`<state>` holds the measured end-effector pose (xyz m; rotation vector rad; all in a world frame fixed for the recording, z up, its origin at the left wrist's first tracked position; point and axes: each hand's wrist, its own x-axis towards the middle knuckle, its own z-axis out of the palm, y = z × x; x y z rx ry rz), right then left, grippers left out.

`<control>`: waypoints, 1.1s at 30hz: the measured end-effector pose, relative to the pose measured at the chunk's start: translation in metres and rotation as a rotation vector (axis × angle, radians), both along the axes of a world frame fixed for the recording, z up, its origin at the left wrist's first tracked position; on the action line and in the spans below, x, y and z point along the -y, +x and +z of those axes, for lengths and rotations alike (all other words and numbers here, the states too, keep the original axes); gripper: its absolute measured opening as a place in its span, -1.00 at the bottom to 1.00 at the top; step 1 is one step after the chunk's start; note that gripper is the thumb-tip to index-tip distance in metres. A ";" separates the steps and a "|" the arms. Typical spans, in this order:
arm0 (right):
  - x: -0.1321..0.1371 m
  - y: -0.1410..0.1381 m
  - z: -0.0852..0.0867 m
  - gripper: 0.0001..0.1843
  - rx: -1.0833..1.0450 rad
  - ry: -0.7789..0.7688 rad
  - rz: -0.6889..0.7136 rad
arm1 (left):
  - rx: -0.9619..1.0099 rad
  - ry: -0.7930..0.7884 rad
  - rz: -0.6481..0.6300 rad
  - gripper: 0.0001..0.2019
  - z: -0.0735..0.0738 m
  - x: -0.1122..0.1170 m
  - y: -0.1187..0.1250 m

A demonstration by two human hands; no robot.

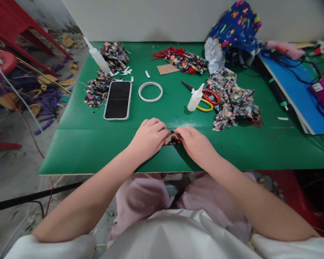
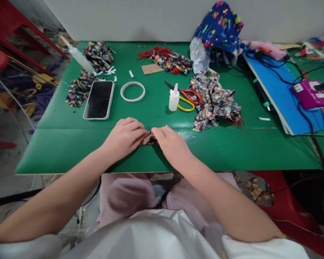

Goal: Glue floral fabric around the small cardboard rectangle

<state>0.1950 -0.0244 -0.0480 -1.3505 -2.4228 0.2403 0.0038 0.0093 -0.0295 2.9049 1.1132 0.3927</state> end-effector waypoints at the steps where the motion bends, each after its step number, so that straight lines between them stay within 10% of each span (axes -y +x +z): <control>1: 0.000 0.000 0.000 -0.74 0.007 0.004 0.000 | -0.004 0.009 0.000 -0.79 0.000 0.001 0.000; 22: -0.002 -0.006 0.006 -0.62 0.144 0.092 0.063 | 0.107 -0.244 0.060 -0.73 0.000 -0.017 -0.041; 33: 0.003 -0.008 0.005 -0.57 0.190 0.124 0.045 | 0.081 -0.075 0.054 -0.77 -0.003 -0.004 -0.035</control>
